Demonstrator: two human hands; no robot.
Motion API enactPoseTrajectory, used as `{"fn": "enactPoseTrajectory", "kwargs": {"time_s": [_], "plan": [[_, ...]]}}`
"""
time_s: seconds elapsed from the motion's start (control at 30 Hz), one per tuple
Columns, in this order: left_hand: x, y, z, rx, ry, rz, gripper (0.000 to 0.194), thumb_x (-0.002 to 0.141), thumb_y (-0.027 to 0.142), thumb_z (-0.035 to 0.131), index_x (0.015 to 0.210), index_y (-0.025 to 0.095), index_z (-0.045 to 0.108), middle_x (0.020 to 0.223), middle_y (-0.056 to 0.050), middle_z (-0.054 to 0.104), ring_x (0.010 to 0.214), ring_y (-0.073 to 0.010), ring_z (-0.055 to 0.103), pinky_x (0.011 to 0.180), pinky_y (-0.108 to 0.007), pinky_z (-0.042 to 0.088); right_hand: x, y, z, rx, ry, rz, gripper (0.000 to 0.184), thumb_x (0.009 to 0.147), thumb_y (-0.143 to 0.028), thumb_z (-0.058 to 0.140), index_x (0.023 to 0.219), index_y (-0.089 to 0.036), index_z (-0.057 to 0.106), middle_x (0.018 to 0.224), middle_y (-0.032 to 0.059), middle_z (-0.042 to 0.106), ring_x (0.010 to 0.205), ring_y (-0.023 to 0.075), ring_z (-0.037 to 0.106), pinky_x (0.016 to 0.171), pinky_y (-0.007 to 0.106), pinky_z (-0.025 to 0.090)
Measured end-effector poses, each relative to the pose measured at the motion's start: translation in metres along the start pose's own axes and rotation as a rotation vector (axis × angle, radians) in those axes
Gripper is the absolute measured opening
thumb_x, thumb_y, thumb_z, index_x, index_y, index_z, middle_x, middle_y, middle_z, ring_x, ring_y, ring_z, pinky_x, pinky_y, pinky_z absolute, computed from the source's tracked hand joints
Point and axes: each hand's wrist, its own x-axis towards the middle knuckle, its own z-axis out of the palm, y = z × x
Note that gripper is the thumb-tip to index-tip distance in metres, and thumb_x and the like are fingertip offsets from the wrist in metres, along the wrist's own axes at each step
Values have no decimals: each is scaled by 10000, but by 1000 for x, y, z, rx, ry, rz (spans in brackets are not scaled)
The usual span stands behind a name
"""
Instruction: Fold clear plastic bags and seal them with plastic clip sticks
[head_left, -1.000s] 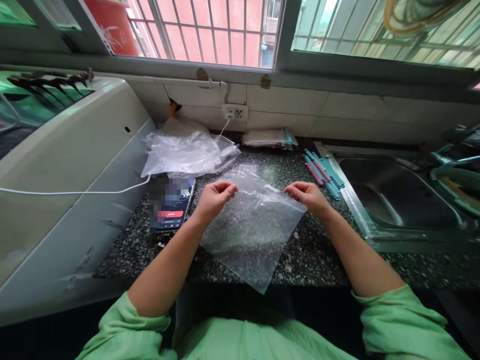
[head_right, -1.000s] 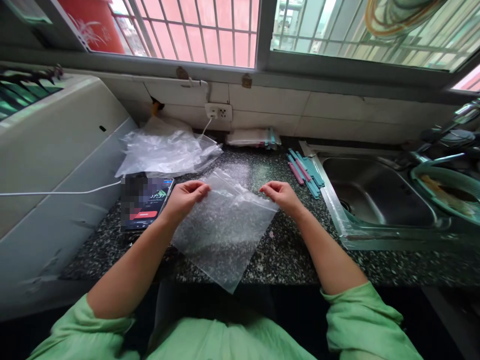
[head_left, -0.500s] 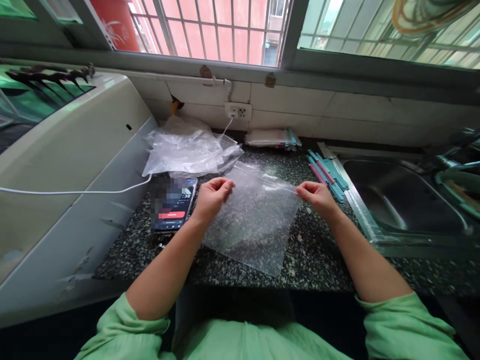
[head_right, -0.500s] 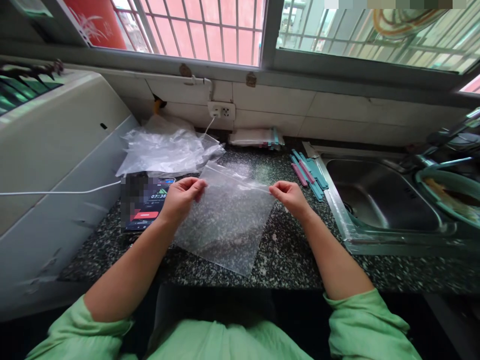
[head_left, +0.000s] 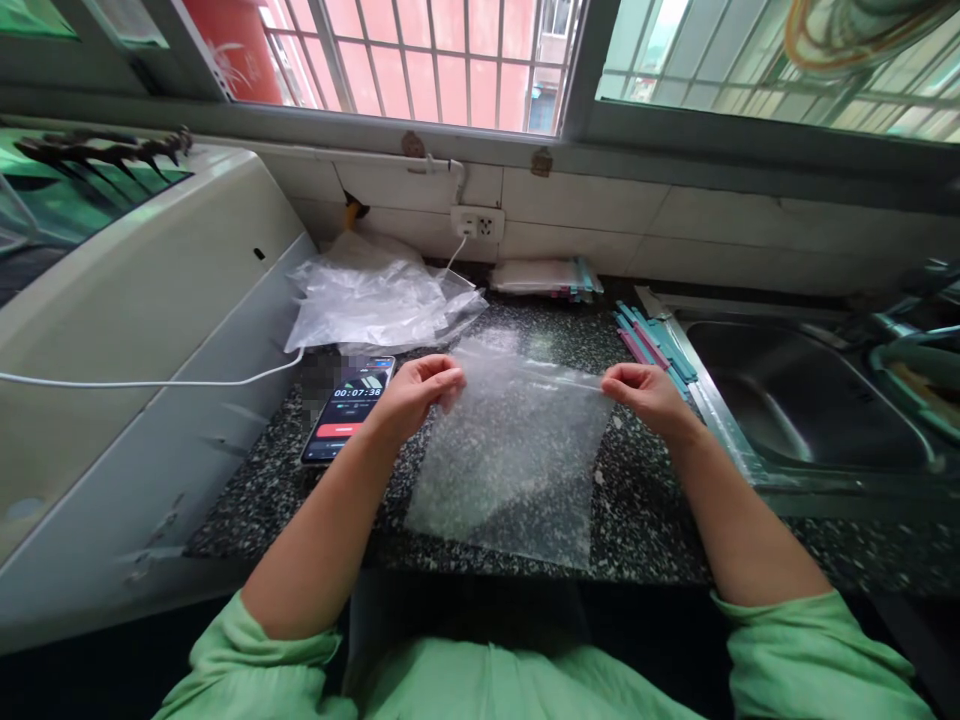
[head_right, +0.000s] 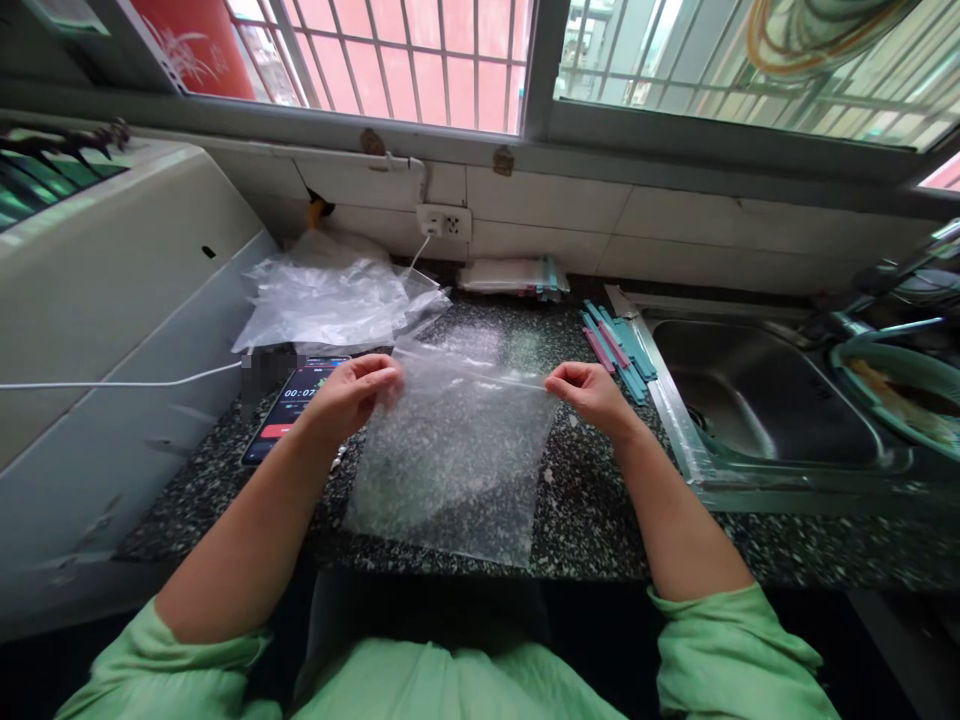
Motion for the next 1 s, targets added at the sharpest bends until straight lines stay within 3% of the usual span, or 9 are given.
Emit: {"fn": "enactPoseTrajectory", "kwargs": {"time_s": [0.17,0.33,0.6,0.8,0.9,1.0], "plan": [[2,-4,1,121,4,4,327,585,447,677,518,172,513,445,43,415,407,-58,350,404,-206,281,-1,-2,3,-17,-119,29,365,666,-504,635,580,-158,553,512,-44,419,482,65,308,464,227,238],[3,-6,2,159,68,24,327,592,445,664,520,174,498,433,48,410,407,-55,337,411,-203,253,0,0,2,-32,-51,13,344,686,-484,618,588,-162,547,533,-39,439,498,70,333,477,227,263],[4,-9,-1,202,-20,-52,325,588,446,665,525,171,505,448,46,419,419,-61,356,425,-203,288,1,-2,-8,-45,37,11,336,680,-473,619,576,-167,530,528,-38,435,502,73,344,478,230,265],[4,-10,4,298,-132,-54,216,611,363,651,583,166,566,495,33,479,454,-72,388,446,-208,306,4,-1,-21,-174,-217,112,335,659,-490,634,638,-156,621,589,2,566,556,106,470,521,241,352],[2,-13,12,338,-170,-37,177,633,324,626,583,166,564,495,38,471,469,-76,381,460,-212,294,8,-15,-1,-214,-180,28,327,715,-470,582,805,-168,671,762,39,653,672,136,548,602,259,410],[0,-15,17,358,-203,-10,171,647,319,615,604,160,572,522,34,487,505,-83,405,496,-219,309,16,-34,35,-248,-327,-56,261,741,-395,578,844,-178,678,834,47,672,743,144,577,658,258,427]]}}
